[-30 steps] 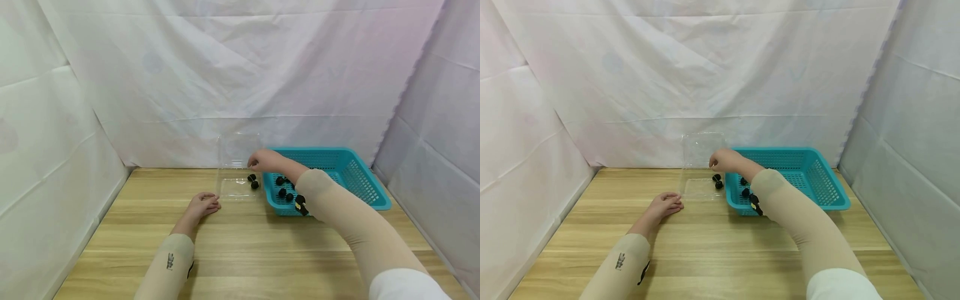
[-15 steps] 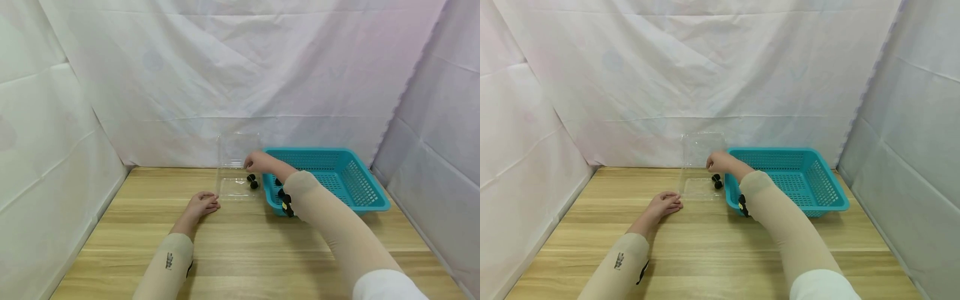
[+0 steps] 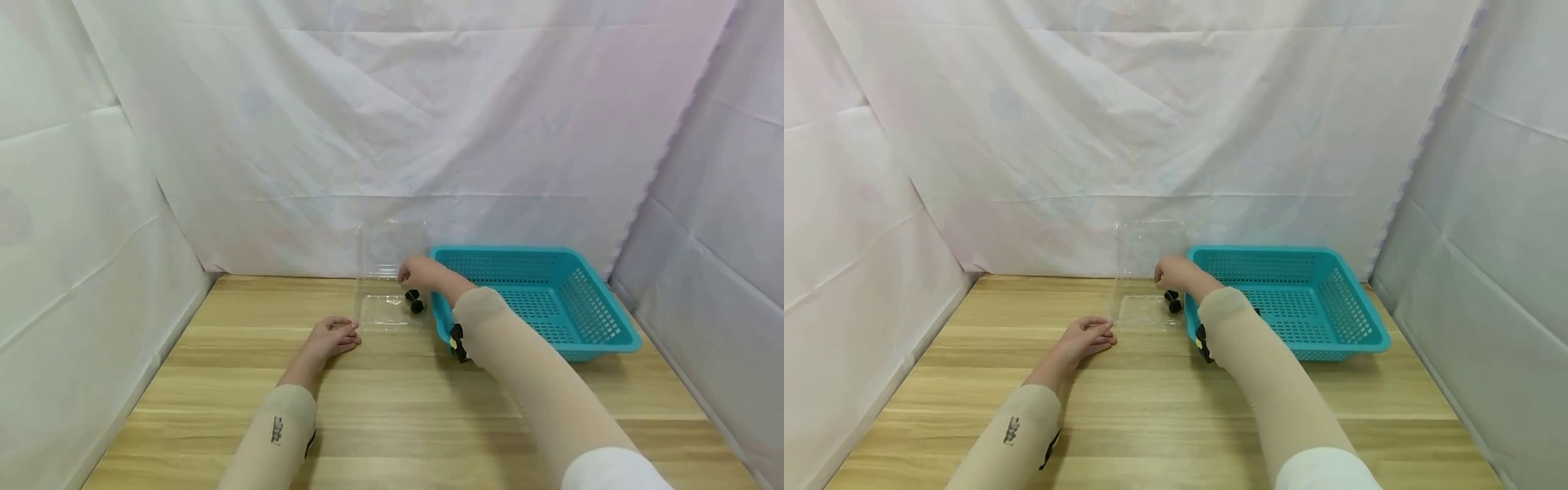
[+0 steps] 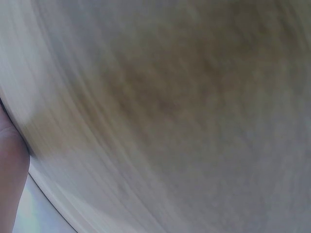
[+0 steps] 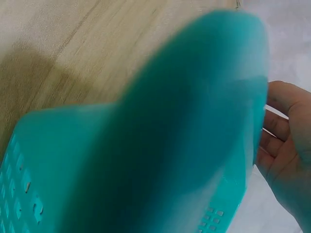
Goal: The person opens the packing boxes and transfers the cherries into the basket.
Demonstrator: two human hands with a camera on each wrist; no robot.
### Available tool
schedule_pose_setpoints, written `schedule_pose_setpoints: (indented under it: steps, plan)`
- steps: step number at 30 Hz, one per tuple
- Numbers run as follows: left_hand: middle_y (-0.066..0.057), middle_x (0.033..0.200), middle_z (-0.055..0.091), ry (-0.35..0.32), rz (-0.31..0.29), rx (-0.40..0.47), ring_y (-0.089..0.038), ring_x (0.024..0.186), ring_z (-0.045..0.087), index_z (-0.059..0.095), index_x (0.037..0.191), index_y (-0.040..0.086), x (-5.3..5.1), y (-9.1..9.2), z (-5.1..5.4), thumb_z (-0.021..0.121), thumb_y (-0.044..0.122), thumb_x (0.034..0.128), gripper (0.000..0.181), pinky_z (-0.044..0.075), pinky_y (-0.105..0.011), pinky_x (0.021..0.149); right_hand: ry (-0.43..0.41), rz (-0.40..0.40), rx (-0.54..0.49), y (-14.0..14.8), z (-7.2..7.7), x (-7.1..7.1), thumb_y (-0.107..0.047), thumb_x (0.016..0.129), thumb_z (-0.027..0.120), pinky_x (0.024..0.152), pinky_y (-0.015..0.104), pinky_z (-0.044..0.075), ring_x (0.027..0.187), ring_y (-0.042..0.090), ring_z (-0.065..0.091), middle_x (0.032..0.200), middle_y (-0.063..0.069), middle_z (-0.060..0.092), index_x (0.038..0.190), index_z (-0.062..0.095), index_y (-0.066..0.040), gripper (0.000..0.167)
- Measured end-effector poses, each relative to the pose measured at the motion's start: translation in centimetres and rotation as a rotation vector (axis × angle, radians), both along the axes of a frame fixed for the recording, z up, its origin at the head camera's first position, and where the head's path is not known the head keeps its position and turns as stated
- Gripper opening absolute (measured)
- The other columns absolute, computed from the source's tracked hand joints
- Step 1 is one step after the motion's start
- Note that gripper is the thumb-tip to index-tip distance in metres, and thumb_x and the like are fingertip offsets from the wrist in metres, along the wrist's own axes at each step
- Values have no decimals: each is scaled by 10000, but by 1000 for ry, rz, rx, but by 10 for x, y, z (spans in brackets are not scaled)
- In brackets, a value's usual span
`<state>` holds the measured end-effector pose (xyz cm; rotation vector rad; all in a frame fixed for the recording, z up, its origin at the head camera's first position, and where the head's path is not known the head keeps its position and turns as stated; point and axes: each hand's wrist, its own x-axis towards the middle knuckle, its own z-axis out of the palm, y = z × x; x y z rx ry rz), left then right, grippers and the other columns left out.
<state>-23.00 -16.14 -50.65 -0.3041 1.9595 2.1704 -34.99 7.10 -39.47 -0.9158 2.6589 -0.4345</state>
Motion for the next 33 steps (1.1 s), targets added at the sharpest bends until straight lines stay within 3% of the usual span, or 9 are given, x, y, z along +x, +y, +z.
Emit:
schedule_pose_setpoints:
  steps: [2, 3, 7, 11, 14, 24, 33]
  plan:
    - [-293, 1119, 597, 3, 4, -3, -302, 923, 682, 465, 1283, -95, 1, 0, 0, 658, 114, 946, 441, 569, -375, 863, 19, 10, 33, -2, -1, 1, -68, 958, 571, 763, 315, 522, 882, 181, 600, 1061, 48, 672, 1064, 726, -77, 188]
    - [-288, 1109, 602, 0, 8, -2, -299, 915, 684, 471, 1279, -93, 1, 0, -1, 662, 111, 943, 437, 572, -372, 856, 37, 24, 49, -2, -2, 3, -64, 954, 570, 693, 305, 485, 782, 158, 555, 954, 30, 652, 981, 723, -85, 156]
    - [-271, 1074, 618, -11, 18, 4, -289, 888, 691, 482, 1267, -86, 1, 0, -4, 672, 117, 937, 432, 581, -358, 830, 90, 56, 134, -6, -4, 6, -52, 947, 559, 610, 284, 405, 650, 95, 392, 806, -19, 559, 834, 681, -127, 182]
    - [-271, 1069, 621, -11, 18, 7, -287, 882, 694, 476, 1268, -92, -1, 1, -6, 674, 120, 936, 441, 582, -354, 826, 90, 81, 210, -8, -6, 6, -8, 933, 501, 546, 254, 235, 577, 94, 215, 641, -55, 304, 626, 445, -177, 355]
    - [-274, 1068, 625, -10, 20, 12, -286, 882, 694, 476, 1272, -95, -1, 1, -6, 676, 119, 935, 447, 581, -355, 829, 62, 92, 232, -9, -7, 7, 30, 914, 465, 557, 292, 144, 565, 132, 118, 629, -25, 139, 616, 268, -185, 417]
    - [-271, 1063, 624, 13, -4, 24, -279, 873, 699, 454, 1280, -108, -2, 4, -5, 648, 105, 952, 437, 588, -335, 804, 29, 72, 289, -10, -6, 5, 35, 896, 497, 505, 270, 174, 536, 123, 163, 608, -34, 164, 607, 281, -189, 424]
    - [-290, 1098, 610, -5, 7, 14, -305, 908, 692, 474, 1275, -96, -1, 7, -1, 651, 108, 950, 423, 580, -348, 829, 8, 29, 329, -9, -9, 5, 7, 895, 544, 481, 258, 202, 525, 115, 171, 587, -44, 170, 584, 299, -190, 443]
